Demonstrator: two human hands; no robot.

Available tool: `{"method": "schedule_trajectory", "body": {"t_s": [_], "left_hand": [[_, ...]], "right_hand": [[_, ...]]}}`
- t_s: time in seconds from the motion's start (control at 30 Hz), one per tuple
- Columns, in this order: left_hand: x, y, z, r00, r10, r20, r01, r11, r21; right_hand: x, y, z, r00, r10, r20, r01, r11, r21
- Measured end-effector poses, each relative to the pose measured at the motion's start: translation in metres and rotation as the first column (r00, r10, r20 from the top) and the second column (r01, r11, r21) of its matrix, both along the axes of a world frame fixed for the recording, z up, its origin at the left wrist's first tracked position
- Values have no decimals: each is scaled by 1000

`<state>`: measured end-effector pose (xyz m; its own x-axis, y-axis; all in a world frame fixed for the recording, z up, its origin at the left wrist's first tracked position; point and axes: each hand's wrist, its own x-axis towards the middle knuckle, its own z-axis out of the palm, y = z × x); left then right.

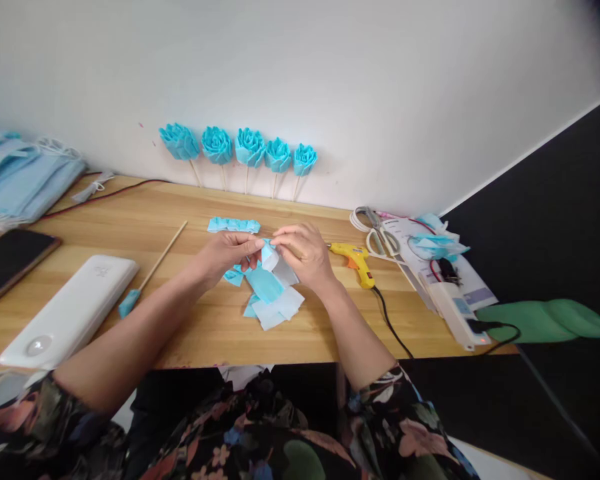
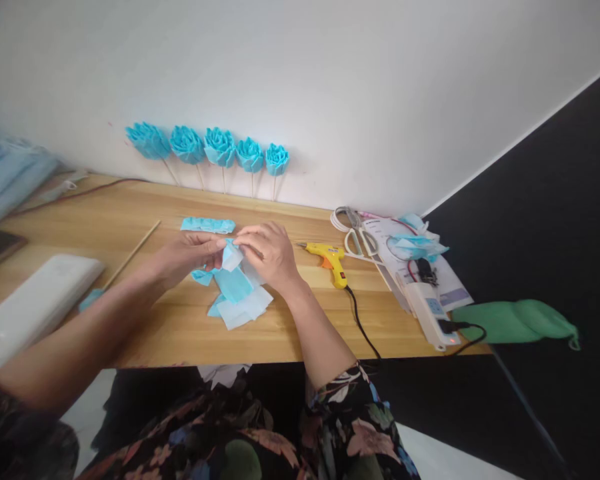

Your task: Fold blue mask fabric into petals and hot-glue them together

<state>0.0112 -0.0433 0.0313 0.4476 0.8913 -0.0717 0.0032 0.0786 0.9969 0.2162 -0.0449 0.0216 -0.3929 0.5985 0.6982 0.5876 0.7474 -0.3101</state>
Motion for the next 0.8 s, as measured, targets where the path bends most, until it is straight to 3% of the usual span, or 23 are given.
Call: {"method": "schedule_trajectory", "body": {"t_s": [0.23, 0.33, 0.4, 0.47, 0.63, 0.8], "left_hand": [[3, 1, -3, 999, 38, -28, -37, 998, 42], [3, 0, -2, 996, 92, -23, -91, 995, 45], [4, -2, 1, 992, 127, -26, -126, 991, 46], [4, -3, 5, 988, 155, -24, -154, 986, 58], [5, -4, 9, 980, 192, -57, -185, 976, 116], [6, -4, 4, 966, 215, -145, -188, 966, 178]], "right_hand": [[-3, -2, 1, 1000, 18, -11, -19, 996, -85], [-5, -5, 2, 985, 30, -168, -70, 970, -234], [-6, -7, 2, 936, 9, -351, -157, 905, -395], [-8, -6, 1, 862, -62, -503, -256, 803, -538], [-12, -3, -5, 752, -243, -612, -393, 580, -713], [-14, -3, -7, 731, -276, -624, -451, 491, -745]]}}
